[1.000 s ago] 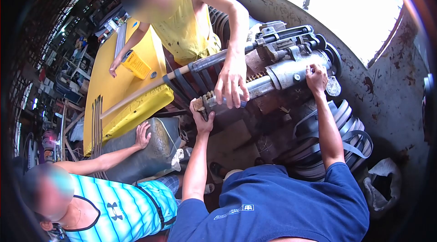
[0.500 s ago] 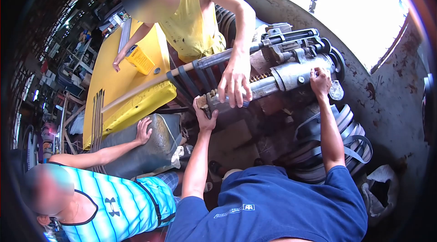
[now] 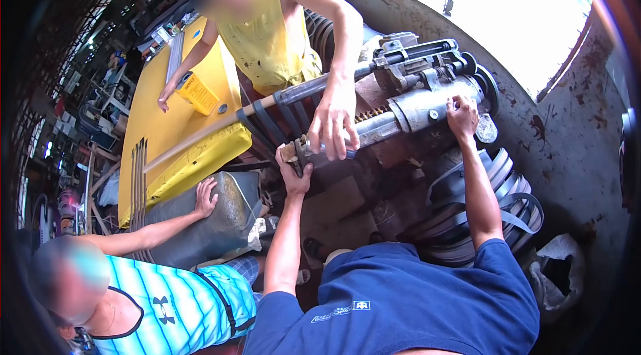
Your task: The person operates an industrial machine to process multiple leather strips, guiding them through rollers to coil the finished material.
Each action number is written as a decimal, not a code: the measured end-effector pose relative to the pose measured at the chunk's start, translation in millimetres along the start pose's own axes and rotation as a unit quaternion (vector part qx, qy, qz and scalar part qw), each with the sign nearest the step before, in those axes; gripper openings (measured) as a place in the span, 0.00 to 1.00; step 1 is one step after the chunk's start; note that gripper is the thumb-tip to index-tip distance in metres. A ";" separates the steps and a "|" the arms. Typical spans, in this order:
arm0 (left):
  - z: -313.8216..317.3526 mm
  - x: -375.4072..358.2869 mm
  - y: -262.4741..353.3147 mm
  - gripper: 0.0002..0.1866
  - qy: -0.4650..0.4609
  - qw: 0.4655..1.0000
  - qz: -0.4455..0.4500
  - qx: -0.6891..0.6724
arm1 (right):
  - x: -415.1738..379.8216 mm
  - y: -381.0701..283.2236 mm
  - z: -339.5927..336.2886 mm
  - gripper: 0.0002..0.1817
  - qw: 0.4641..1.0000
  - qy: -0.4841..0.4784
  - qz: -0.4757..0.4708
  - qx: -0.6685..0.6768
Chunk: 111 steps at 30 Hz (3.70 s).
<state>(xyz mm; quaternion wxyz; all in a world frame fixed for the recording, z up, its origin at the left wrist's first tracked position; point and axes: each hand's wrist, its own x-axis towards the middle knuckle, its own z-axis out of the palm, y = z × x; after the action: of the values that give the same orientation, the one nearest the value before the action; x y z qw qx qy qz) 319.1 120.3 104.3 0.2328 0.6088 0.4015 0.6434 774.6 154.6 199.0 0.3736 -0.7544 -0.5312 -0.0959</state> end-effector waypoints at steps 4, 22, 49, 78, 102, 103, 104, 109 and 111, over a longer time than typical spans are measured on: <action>0.4 -0.3 2.4 0.48 0.007 1.000 0.002 0.003 | -0.3 -2.8 -2.6 0.12 1.000 -0.008 0.006 0.005; -1.4 -0.1 -2.0 0.46 -0.008 1.000 0.010 -0.003 | -0.6 -2.5 -2.5 0.12 1.000 -0.007 0.012 0.007; -3.9 -1.3 -5.6 0.45 -0.006 0.999 0.017 0.031 | 14.8 9.8 -25.4 0.26 0.998 -0.058 0.000 0.033; -1.9 0.9 -3.6 0.52 0.014 1.000 0.007 0.026 | -8.2 3.3 4.1 0.12 1.000 0.019 0.022 -0.005; -3.4 -0.6 -10.3 0.51 0.004 0.999 0.009 0.038 | -8.6 1.7 2.0 0.09 0.999 0.028 0.015 0.001; -2.7 0.2 -8.2 0.51 0.004 0.999 0.009 0.037 | -8.6 1.5 1.5 0.09 0.999 0.029 0.014 0.000; -2.2 0.5 -6.1 0.51 0.005 0.999 0.008 0.032 | -9.0 1.2 1.3 0.09 0.999 0.029 0.013 0.000; -1.0 1.5 -3.1 0.50 0.008 1.000 0.010 0.013 | -8.7 3.1 3.4 0.09 0.999 0.036 0.012 0.004; -1.1 1.6 -1.9 0.50 0.005 1.000 0.007 0.010 | -8.8 2.3 2.7 0.09 0.999 0.035 0.011 0.004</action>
<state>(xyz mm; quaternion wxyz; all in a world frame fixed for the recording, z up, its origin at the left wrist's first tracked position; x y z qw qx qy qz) 317.4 122.4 103.8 0.2202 0.6105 0.4044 0.6444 772.3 149.7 191.3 0.3958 -0.7551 -0.5097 -0.1158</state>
